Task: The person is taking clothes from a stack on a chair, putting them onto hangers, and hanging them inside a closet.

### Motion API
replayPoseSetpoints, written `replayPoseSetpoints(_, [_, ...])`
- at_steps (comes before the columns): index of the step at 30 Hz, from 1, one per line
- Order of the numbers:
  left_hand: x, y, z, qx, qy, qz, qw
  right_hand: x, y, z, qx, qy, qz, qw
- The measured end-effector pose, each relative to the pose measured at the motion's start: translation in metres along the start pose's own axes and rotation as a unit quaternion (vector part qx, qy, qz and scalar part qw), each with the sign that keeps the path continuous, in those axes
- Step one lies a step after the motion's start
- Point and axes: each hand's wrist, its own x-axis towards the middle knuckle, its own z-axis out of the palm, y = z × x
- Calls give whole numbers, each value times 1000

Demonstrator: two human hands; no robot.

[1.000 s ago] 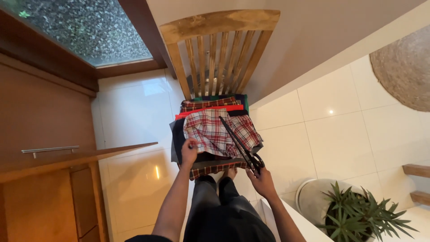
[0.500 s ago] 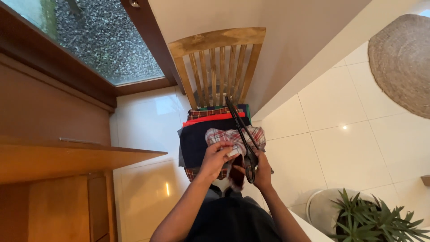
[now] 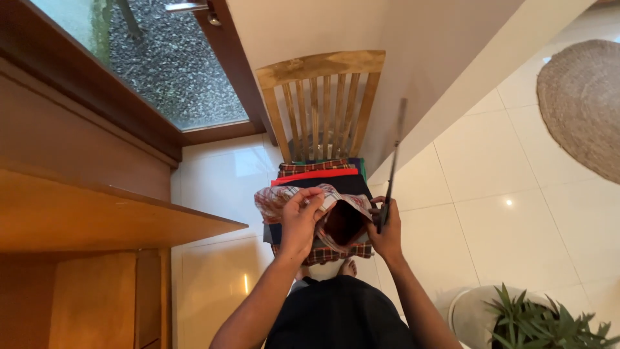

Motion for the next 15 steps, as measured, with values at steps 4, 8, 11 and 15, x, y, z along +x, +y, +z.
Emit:
replayPoseSetpoints(4, [-43, 41, 45, 27, 91, 49, 994, 8, 37, 23, 23, -5, -25, 999])
replayPoseSetpoints(8, [-48, 22, 53, -6, 113, 102, 988, -9, 13, 48, 17, 25, -127, 991])
replayPoseSetpoints(11, [-56, 24, 51, 31, 83, 124, 988, -5, -23, 61, -50, 39, -278, 959])
replayPoseSetpoints(15, [-70, 43, 51, 7, 103, 136, 985, -1, -30, 70, -29, 17, -229, 973])
